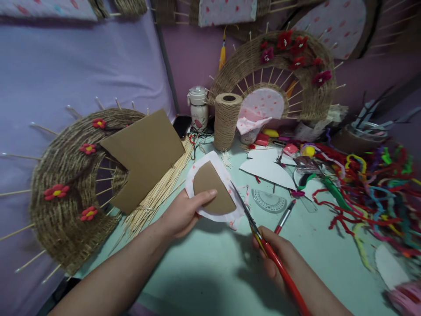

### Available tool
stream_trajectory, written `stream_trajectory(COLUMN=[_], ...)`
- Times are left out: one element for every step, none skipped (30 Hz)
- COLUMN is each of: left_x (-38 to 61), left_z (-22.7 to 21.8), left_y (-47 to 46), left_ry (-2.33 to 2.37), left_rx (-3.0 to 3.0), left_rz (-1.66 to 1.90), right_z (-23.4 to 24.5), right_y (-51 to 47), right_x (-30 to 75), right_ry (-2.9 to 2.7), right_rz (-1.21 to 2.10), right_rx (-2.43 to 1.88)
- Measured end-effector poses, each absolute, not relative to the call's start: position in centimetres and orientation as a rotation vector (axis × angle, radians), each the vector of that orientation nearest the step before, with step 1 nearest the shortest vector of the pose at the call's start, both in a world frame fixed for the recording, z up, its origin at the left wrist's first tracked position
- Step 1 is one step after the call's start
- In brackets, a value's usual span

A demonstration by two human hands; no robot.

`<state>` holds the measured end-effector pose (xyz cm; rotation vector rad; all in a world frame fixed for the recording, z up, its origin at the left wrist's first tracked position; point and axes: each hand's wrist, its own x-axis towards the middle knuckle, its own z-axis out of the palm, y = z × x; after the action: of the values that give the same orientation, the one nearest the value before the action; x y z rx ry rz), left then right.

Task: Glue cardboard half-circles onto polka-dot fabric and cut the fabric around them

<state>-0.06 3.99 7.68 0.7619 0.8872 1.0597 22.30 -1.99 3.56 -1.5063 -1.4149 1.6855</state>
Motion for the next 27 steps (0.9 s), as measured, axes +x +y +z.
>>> stream_trajectory(left_x=[0.0, 0.0, 0.0, 0.1, 0.1, 0.1, 0.1, 0.1, 0.1, 0.1, 0.1, 0.1, 0.1, 0.1, 0.1, 0.1, 0.0, 0.0, 0.0, 0.0, 0.0, 0.0, 0.0, 0.0, 0.0, -0.1, -0.1], left_z=[7.7, 7.7, 7.7, 7.7, 7.7, 7.7, 7.8, 7.8, 7.8, 7.8, 7.7, 7.7, 7.6, 7.6, 7.5, 7.5, 7.5, 7.5, 7.5, 7.5, 7.4, 7.4, 7.4, 7.4, 7.4, 7.3, 7.4], left_y=[4.0, 4.0, 4.0, 4.0, 4.0, 4.0, 4.0, 4.0, 4.0, 4.0, 4.0, 4.0, 4.0, 3.9, 3.9, 3.9, 3.9, 3.9, 3.8, 3.8, 3.8, 3.8, 3.7, 3.7, 3.7, 3.7, 3.7], left_ry=[0.881, 0.876, 0.873, 0.871, 0.874, 0.877, 0.879, 0.880, 0.880, 0.878, 0.876, 0.874, 0.875, 0.878, 0.881, 0.885, 0.889, 0.892, 0.894, 0.894, 0.896, 0.897, 0.897, 0.896, 0.895, 0.892, 0.890], left_rx=[0.771, 0.781, 0.790, 0.798, 0.803, 0.806, 0.808, 0.809, 0.810, 0.813, 0.818, 0.824, 0.829, 0.834, 0.836, 0.838, 0.838, 0.837, 0.836, 0.836, 0.836, 0.836, 0.838, 0.841, 0.842, 0.843, 0.842], left_rz=[1.060, 1.061, 1.060, 1.058, 1.055, 1.052, 1.050, 1.047, 1.045, 1.044, 1.041, 1.037, 1.033, 1.028, 1.025, 1.022, 1.021, 1.022, 1.022, 1.019, 1.017, 1.013, 1.011, 1.008, 1.006, 1.005, 1.006], right_z=[3.5, 3.6, 3.7, 4.0, 4.2, 4.4, 4.6, 4.8, 4.8, 4.8, 4.7, 4.6, 4.3, 4.1, 3.8, 3.6, 3.4, 3.2, 3.1, 3.0, 3.0, 3.1, 3.2, 3.2, 3.3, 3.5, 3.6], right_y=[-2.0, -2.0, -2.1, -2.1, -2.1, -2.1, -2.1, -2.1, -2.1, -2.1, -2.1, -2.1, -2.2, -2.2, -2.2, -2.1, -2.1, -2.1, -2.0, -2.0, -1.9, -1.9, -1.8, -1.8, -1.8, -1.8, -1.8], right_x=[22.4, 22.4, 22.5, 22.5, 22.6, 22.6, 22.6, 22.6, 22.6, 22.6, 22.6, 22.6, 22.7, 22.7, 22.7, 22.7, 22.7, 22.7, 22.7, 22.6, 22.6, 22.5, 22.4, 22.4, 22.4, 22.3, 22.3], right_ry=[-1.423, -1.436, -1.455, -1.471, -1.493, -1.513, -1.530, -1.547, -1.559, -1.563, -1.561, -1.550, -1.542, -1.530, -1.523, -1.517, -1.508, -1.493, -1.469, -1.439, -1.405, -1.374, -1.345, -1.324, -1.317, -1.323, -1.338], right_rz=[1.695, 1.695, 1.688, 1.668, 1.646, 1.616, 1.592, 1.582, 1.577, 1.573, 1.575, 1.581, 1.596, 1.607, 1.624, 1.633, 1.635, 1.636, 1.634, 1.641, 1.659, 1.684, 1.711, 1.735, 1.749, 1.753, 1.740], right_rx=[-1.497, -1.493, -1.495, -1.497, -1.493, -1.485, -1.476, -1.463, -1.451, -1.448, -1.451, -1.457, -1.456, -1.458, -1.456, -1.455, -1.464, -1.474, -1.487, -1.498, -1.502, -1.504, -1.508, -1.514, -1.522, -1.529, -1.537])
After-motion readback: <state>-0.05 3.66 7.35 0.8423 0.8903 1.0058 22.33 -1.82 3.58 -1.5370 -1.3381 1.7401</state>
